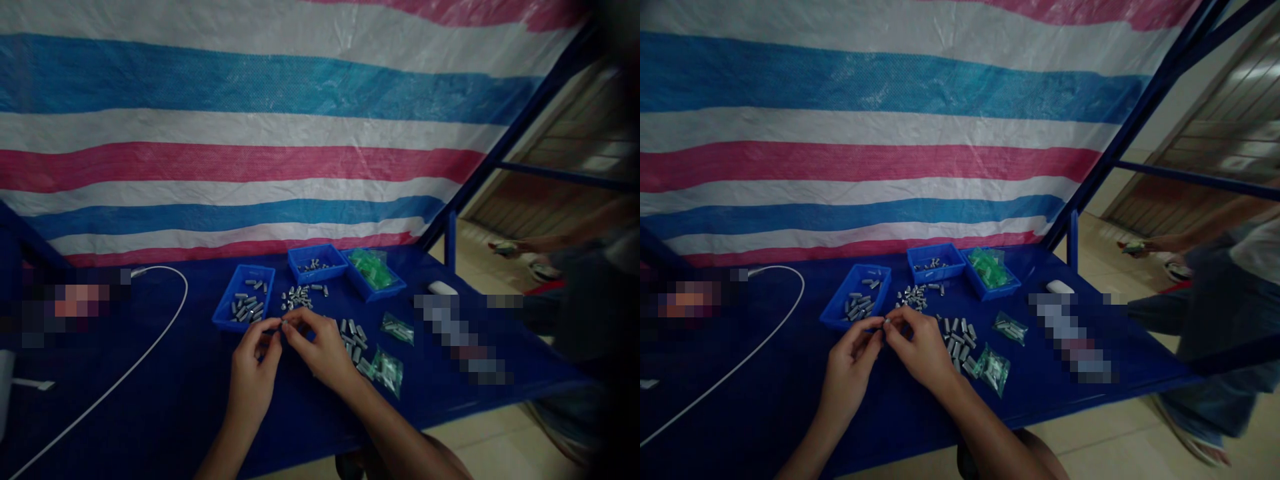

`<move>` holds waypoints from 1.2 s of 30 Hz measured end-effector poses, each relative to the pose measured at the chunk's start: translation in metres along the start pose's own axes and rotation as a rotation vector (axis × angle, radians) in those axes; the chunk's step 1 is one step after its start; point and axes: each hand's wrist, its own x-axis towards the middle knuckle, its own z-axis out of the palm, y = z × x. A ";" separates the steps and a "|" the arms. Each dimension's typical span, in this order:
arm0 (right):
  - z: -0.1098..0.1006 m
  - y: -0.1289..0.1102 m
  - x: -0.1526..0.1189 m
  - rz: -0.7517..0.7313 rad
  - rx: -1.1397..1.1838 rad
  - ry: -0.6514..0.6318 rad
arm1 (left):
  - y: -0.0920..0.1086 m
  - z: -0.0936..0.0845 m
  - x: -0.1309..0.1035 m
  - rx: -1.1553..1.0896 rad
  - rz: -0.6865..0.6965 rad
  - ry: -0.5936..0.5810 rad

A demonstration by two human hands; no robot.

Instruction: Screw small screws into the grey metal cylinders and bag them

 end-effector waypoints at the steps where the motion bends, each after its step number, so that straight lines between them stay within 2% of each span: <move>1: 0.000 0.000 0.000 -0.005 -0.008 -0.004 | 0.000 0.000 0.000 -0.006 -0.009 -0.007; 4: -0.002 0.003 0.001 -0.020 -0.026 0.008 | -0.002 0.002 0.000 -0.021 -0.035 -0.004; 6: -0.006 0.007 0.006 0.022 0.048 0.042 | -0.002 0.002 -0.001 -0.008 -0.048 -0.010; 12: -0.039 0.027 0.038 0.270 0.760 0.297 | -0.001 0.005 -0.003 0.028 -0.028 -0.081; 14: -0.052 0.032 0.048 0.298 0.829 0.289 | 0.001 0.004 -0.002 0.033 -0.018 -0.090; 17: -0.063 0.038 0.057 0.307 0.803 0.253 | 0.003 0.003 -0.002 0.043 -0.012 -0.093; 24: -0.071 0.048 0.077 0.298 0.518 0.175 | 0.005 0.003 -0.001 0.068 0.009 -0.107; 32: -0.086 0.054 0.129 0.228 -0.229 0.078 | 0.007 0.003 -0.002 0.115 0.024 -0.142; 34: -0.088 0.050 0.131 0.198 -0.398 0.060 | 0.007 0.003 -0.002 0.125 0.015 -0.149; 36: -0.089 0.045 0.122 0.167 -0.544 0.055 | 0.007 0.002 -0.001 0.134 0.007 -0.156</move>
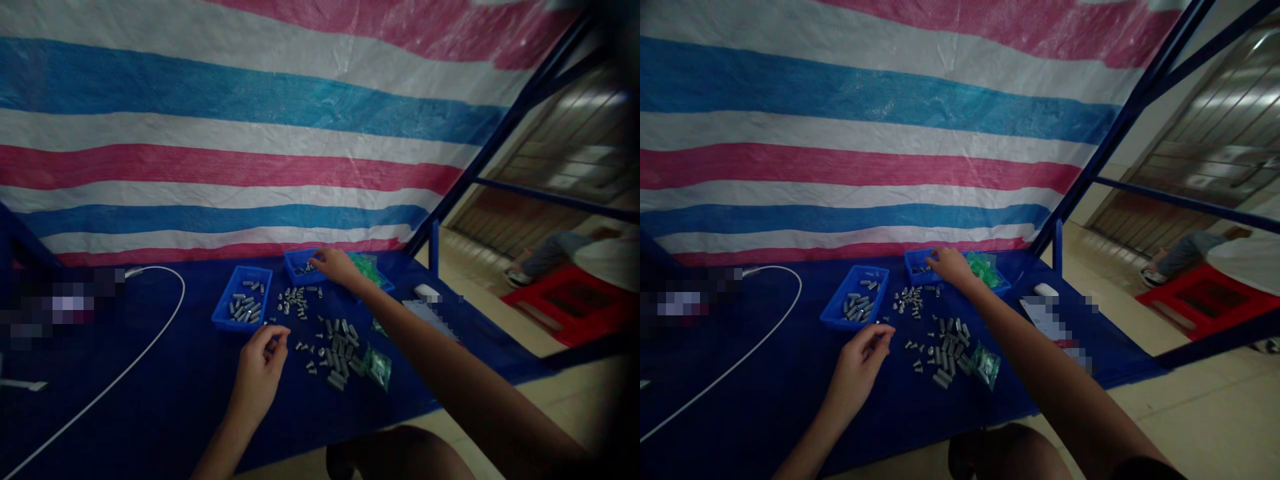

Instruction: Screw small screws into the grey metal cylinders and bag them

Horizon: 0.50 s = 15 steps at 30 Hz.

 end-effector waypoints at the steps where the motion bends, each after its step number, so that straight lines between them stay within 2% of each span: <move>1: 0.000 -0.001 -0.009 -0.012 -0.064 0.006 | 0.000 0.000 0.000 0.002 -0.004 -0.004; 5: 0.009 -0.001 -0.051 -0.017 -0.279 -0.026 | -0.001 0.000 -0.001 -0.001 -0.017 -0.023; 8: 0.025 -0.001 -0.070 -0.009 -0.401 -0.060 | -0.003 0.001 -0.002 0.008 -0.012 -0.019; 15: 0.047 -0.003 -0.059 -0.013 -0.524 -0.127 | -0.007 0.001 0.000 0.041 0.001 0.014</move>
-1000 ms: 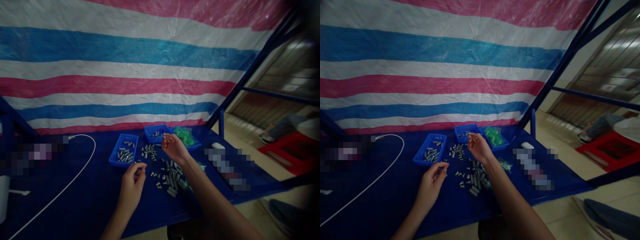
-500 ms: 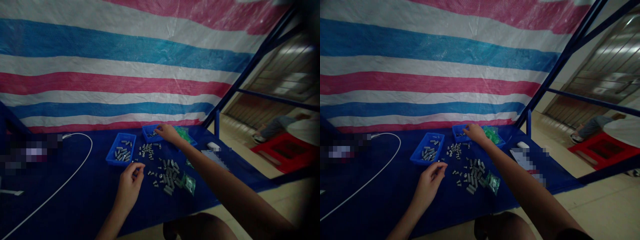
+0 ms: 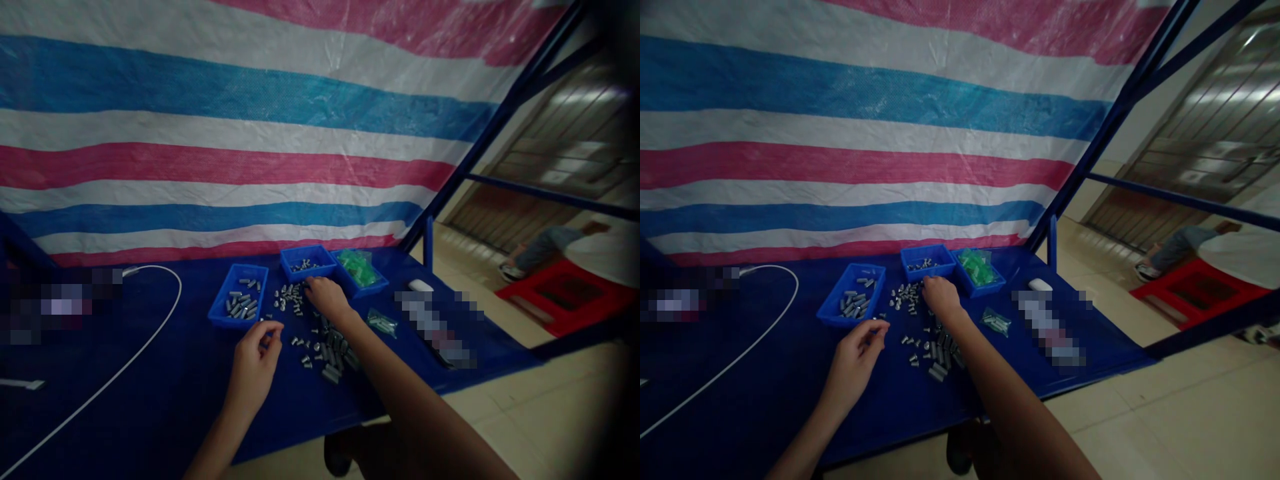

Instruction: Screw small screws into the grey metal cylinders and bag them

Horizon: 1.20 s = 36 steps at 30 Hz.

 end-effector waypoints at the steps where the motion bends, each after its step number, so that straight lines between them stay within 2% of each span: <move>1: 0.000 -0.001 0.002 -0.006 0.001 0.004 | 0.000 0.000 0.000 0.000 0.001 0.004; 5: -0.005 -0.001 0.002 -0.042 0.052 0.047 | 0.001 -0.002 0.001 0.003 0.004 0.010; 10: -0.012 0.000 -0.024 -0.064 0.198 0.133 | 0.003 -0.004 0.001 -0.023 -0.021 -0.001; 12: -0.010 -0.003 -0.039 -0.055 0.395 0.162 | 0.003 -0.002 0.001 -0.048 -0.033 -0.011; 16: -0.001 -0.017 -0.062 0.018 1.034 0.222 | 0.002 0.001 0.000 -0.083 -0.062 -0.029; 19: -0.001 -0.030 -0.070 0.055 1.182 0.229 | 0.003 0.002 -0.001 -0.118 -0.113 -0.039; 25: -0.014 -0.048 -0.073 -0.160 1.114 0.234 | 0.006 -0.001 -0.002 -0.224 -0.247 -0.006; 31: -0.012 -0.056 -0.074 -0.300 0.923 0.202 | 0.007 -0.010 0.001 -0.309 -0.265 0.023; 36: -0.011 -0.061 -0.078 -0.355 0.880 0.168 | 0.005 -0.014 0.003 -0.313 -0.282 0.061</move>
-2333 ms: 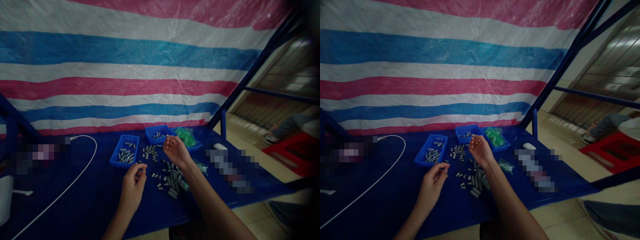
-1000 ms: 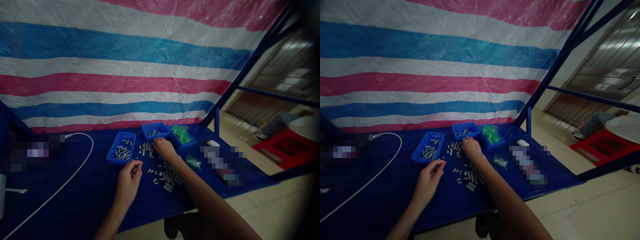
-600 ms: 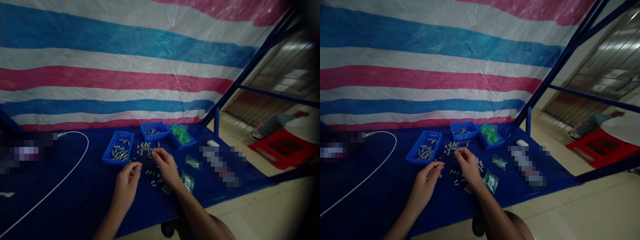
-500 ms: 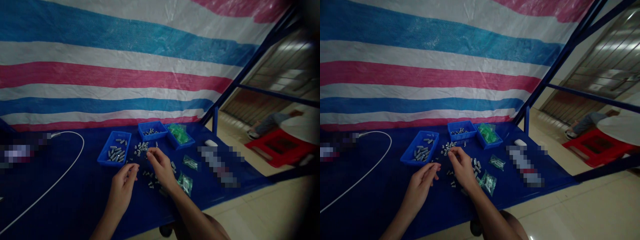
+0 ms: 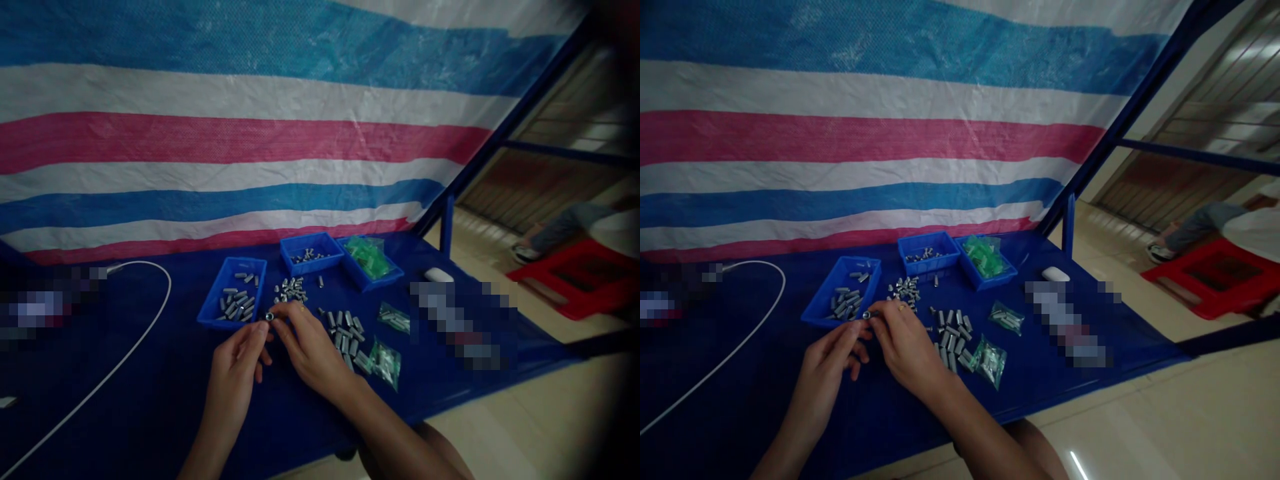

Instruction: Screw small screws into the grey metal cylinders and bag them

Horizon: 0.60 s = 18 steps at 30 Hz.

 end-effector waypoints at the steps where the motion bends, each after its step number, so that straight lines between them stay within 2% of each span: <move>1: 0.000 -0.001 0.000 -0.006 -0.003 -0.006 | 0.000 0.000 0.001 -0.006 -0.001 0.011; 18: 0.002 -0.009 -0.004 -0.037 0.025 -0.010 | -0.001 0.000 0.003 -0.117 0.022 0.003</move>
